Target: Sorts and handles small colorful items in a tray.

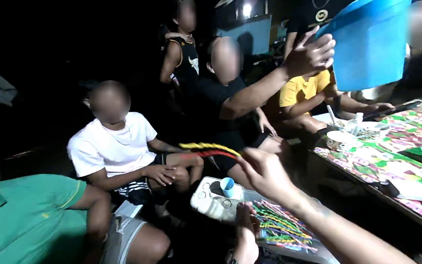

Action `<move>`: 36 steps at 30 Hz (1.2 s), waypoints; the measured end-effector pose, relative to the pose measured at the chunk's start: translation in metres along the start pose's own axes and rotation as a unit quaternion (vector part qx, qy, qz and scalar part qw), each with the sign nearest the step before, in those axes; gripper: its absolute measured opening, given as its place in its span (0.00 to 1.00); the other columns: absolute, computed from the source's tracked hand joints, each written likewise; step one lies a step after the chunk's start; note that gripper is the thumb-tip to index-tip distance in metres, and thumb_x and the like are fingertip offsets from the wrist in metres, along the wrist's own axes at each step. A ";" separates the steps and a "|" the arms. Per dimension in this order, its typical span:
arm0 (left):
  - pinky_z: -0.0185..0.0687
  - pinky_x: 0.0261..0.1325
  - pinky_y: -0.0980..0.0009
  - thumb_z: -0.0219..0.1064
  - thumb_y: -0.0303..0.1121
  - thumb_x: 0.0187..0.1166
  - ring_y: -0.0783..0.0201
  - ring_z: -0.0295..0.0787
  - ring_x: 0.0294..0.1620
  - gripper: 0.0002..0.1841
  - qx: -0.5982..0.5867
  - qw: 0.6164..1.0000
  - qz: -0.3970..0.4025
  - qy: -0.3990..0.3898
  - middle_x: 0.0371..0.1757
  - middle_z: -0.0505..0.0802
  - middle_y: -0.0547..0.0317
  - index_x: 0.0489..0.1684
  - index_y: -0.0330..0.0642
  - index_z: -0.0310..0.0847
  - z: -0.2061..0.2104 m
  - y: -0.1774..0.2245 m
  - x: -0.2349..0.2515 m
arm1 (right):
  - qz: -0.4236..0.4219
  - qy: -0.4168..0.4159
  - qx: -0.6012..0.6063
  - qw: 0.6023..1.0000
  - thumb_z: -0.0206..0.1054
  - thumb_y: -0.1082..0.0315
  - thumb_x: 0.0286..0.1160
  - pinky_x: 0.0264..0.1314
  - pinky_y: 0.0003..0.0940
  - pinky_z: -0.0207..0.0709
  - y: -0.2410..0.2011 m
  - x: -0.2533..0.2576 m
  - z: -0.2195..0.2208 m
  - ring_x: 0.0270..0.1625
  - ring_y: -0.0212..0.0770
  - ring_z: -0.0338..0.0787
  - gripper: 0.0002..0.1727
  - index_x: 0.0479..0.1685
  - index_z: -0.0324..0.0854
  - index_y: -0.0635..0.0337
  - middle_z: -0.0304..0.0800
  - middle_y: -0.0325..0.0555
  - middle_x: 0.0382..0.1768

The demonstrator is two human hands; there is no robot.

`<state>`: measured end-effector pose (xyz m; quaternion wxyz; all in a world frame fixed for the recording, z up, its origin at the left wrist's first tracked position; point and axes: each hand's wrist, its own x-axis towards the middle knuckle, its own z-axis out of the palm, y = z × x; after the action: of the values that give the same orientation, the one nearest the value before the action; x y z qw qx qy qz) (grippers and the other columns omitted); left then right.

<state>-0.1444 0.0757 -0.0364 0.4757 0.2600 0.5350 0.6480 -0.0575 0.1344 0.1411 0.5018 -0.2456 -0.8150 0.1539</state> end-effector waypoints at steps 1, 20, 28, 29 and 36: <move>0.76 0.24 0.81 0.44 0.37 0.93 0.77 0.79 0.22 0.15 0.034 0.999 -0.004 -0.028 0.30 0.86 0.68 0.52 0.40 0.75 0.001 0.001 0.002 | -0.001 -0.003 0.048 0.999 0.59 0.61 0.85 0.36 0.35 0.82 -0.017 0.023 0.002 0.30 0.35 0.86 0.15 0.41 0.89 0.61 0.88 0.43 0.28; 0.85 0.63 0.54 0.63 0.31 0.83 0.51 0.92 0.52 0.15 0.425 0.803 0.127 -0.398 0.50 0.93 0.39 0.58 0.27 0.85 -0.004 0.003 -0.014 | -0.173 0.367 -0.010 0.914 0.56 0.74 0.85 0.33 0.27 0.81 0.072 0.118 -0.062 0.28 0.28 0.83 0.11 0.49 0.82 0.73 0.87 0.46 0.33; 0.85 0.58 0.55 0.63 0.31 0.84 0.51 0.90 0.49 0.14 0.431 0.800 0.120 -0.400 0.49 0.91 0.38 0.56 0.27 0.83 -0.010 0.002 -0.011 | 0.338 -0.253 -0.119 0.898 0.60 0.57 0.88 0.68 0.68 0.75 0.213 0.002 0.012 0.65 0.69 0.86 0.25 0.62 0.82 0.74 0.86 0.73 0.60; 0.84 0.57 0.54 0.63 0.32 0.84 0.51 0.90 0.48 0.14 0.430 0.798 0.117 -0.405 0.49 0.91 0.38 0.57 0.28 0.83 -0.010 0.000 -0.010 | 0.380 -0.325 -0.138 0.855 0.60 0.53 0.86 0.69 0.70 0.75 0.211 -0.023 0.026 0.67 0.68 0.85 0.26 0.61 0.84 0.71 0.86 0.70 0.62; 0.84 0.57 0.60 0.63 0.31 0.83 0.55 0.89 0.49 0.14 0.429 0.781 0.111 -0.440 0.52 0.90 0.40 0.56 0.29 0.84 -0.003 -0.009 -0.016 | 0.394 -0.363 0.020 0.844 0.58 0.60 0.88 0.61 0.59 0.78 0.139 -0.108 -0.007 0.51 0.54 0.90 0.18 0.58 0.87 0.63 0.91 0.59 0.48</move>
<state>-0.1369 0.0596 -0.0426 0.4235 0.7518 0.4575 0.2149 0.0233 0.1898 -0.0051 0.0715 -0.4627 -0.7703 0.4329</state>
